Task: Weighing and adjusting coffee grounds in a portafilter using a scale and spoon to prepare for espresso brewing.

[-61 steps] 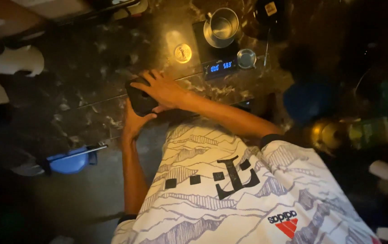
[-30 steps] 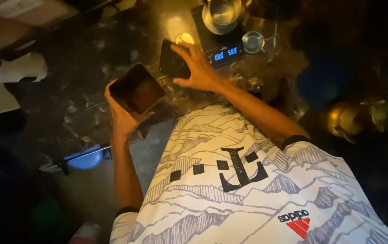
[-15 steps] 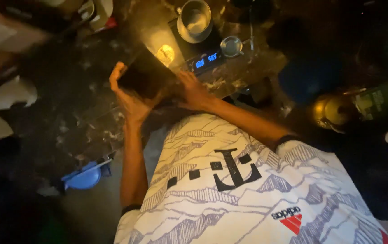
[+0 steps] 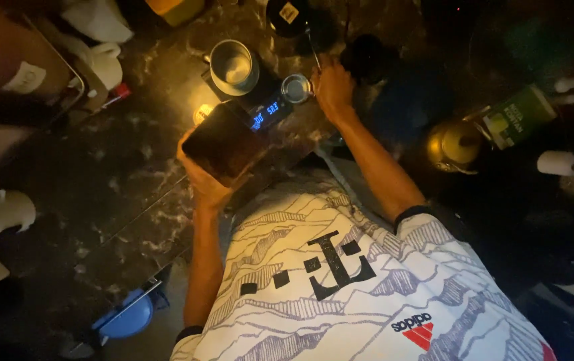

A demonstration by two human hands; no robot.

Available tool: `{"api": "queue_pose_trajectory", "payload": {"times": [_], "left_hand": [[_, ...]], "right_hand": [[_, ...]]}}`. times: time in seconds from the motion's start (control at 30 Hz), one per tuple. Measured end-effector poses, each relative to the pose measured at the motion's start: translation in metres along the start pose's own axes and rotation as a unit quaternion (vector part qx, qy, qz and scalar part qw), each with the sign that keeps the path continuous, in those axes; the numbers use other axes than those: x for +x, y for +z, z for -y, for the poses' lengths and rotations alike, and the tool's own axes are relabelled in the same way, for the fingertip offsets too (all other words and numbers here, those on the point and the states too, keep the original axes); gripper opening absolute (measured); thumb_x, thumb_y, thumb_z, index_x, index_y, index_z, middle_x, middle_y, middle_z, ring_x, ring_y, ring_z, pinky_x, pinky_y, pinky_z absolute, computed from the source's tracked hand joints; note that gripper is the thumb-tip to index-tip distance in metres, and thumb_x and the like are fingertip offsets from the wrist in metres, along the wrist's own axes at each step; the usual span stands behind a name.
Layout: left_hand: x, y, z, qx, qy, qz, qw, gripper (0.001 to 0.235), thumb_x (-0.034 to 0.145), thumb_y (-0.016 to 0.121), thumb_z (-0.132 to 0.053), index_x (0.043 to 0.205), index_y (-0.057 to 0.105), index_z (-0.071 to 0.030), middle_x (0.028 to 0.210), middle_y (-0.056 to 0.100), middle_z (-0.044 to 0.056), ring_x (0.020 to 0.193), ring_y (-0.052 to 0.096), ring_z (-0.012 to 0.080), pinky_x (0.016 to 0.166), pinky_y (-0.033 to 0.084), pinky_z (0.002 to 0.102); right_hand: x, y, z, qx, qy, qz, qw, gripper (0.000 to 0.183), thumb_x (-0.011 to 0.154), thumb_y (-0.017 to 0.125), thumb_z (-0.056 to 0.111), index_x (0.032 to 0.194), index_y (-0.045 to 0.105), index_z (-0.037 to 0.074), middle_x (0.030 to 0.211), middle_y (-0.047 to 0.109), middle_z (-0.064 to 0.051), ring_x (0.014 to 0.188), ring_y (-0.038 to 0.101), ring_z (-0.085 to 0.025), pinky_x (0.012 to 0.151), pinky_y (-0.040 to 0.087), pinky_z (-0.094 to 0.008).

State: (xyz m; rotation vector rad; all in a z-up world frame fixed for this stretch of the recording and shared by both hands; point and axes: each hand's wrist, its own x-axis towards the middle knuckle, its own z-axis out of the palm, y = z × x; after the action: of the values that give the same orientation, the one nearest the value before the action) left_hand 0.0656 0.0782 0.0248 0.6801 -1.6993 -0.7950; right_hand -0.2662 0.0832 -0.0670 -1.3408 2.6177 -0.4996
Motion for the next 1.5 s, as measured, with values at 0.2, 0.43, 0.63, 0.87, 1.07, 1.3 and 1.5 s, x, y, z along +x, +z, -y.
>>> {"api": "queue_pose_trajectory", "payload": {"times": [0.2, 0.43, 0.63, 0.87, 1.07, 1.3, 1.5], "left_hand": [[0.007, 0.009, -0.002, 0.022, 0.001, -0.038, 0.999, 0.118, 0.052, 0.107, -0.034, 0.14, 0.041, 0.008, 0.125, 0.059, 0.027, 0.117, 0.064, 0.0393, 0.107, 0.049, 0.047], [0.031, -0.008, -0.016, 0.007, 0.03, -0.042, 0.999, 0.106, 0.061, 0.101, -0.038, 0.137, 0.042, 0.007, 0.122, 0.059, 0.025, 0.11, 0.066, 0.0406, 0.101, 0.052, 0.053], [0.055, -0.014, -0.032, -0.031, 0.05, -0.057, 0.997, 0.097, 0.058, 0.101, -0.032, 0.128, 0.047, 0.006, 0.112, 0.062, 0.026, 0.099, 0.067, 0.0448, 0.093, 0.054, 0.055], [0.093, -0.015, -0.046, 0.046, 0.022, 0.039, 0.998, 0.106, 0.061, 0.101, -0.029, 0.137, 0.039, 0.008, 0.131, 0.054, 0.027, 0.126, 0.055, 0.048, 0.11, 0.044, 0.058], [0.134, -0.013, -0.061, 0.116, 0.045, 0.066, 0.99, 0.108, 0.057, 0.102, -0.028, 0.137, 0.039, 0.008, 0.132, 0.055, 0.028, 0.126, 0.056, 0.0495, 0.112, 0.043, 0.059], [0.152, 0.009, -0.066, 0.151, 0.078, 0.068, 0.983, 0.109, 0.053, 0.103, -0.021, 0.137, 0.04, 0.012, 0.131, 0.054, 0.031, 0.125, 0.055, 0.0516, 0.112, 0.044, 0.059], [0.145, 0.024, -0.064, 0.095, 0.032, 0.067, 0.993, 0.105, 0.064, 0.103, -0.013, 0.14, 0.035, 0.014, 0.136, 0.048, 0.033, 0.133, 0.049, 0.0535, 0.114, 0.043, 0.059]], "right_hand": [[0.046, 0.063, -0.024, -0.117, -0.014, 0.039, 0.992, 0.017, 0.087, 0.068, 0.016, 0.079, 0.081, 0.008, 0.078, 0.076, -0.013, 0.073, 0.076, -0.041, 0.065, 0.062, -0.051], [0.033, -0.002, -0.006, 0.007, 0.062, 0.089, 0.994, 0.027, 0.093, 0.064, 0.025, 0.086, 0.079, 0.004, 0.081, 0.074, -0.023, 0.083, 0.075, -0.047, 0.072, 0.061, -0.058], [-0.006, -0.081, 0.001, 0.042, 0.069, -0.117, 0.99, 0.015, 0.1, 0.061, 0.024, 0.106, 0.068, 0.014, 0.085, 0.075, -0.022, 0.084, 0.074, -0.047, 0.074, 0.057, -0.06], [-0.025, -0.211, 0.055, 0.336, -0.167, -0.102, 0.921, 0.014, 0.104, 0.069, 0.018, 0.105, 0.073, 0.005, 0.084, 0.07, -0.015, 0.081, 0.068, -0.028, 0.073, 0.054, -0.04], [-0.038, -0.279, 0.118, 0.331, -0.241, -0.06, 0.91, 0.01, 0.084, 0.087, 0.018, 0.082, 0.079, 0.012, 0.069, 0.074, -0.006, 0.065, 0.072, -0.022, 0.061, 0.057, -0.029], [-0.025, -0.281, 0.144, 0.289, -0.425, -0.075, 0.854, 0.004, 0.092, 0.076, 0.014, 0.092, 0.08, 0.012, 0.078, 0.074, -0.006, 0.07, 0.072, -0.028, 0.062, 0.059, -0.037], [-0.009, -0.243, 0.151, 0.222, -0.565, -0.116, 0.786, 0.017, 0.105, 0.064, 0.027, 0.103, 0.079, 0.021, 0.096, 0.071, 0.005, 0.095, 0.063, -0.017, 0.087, 0.042, -0.034]]}}
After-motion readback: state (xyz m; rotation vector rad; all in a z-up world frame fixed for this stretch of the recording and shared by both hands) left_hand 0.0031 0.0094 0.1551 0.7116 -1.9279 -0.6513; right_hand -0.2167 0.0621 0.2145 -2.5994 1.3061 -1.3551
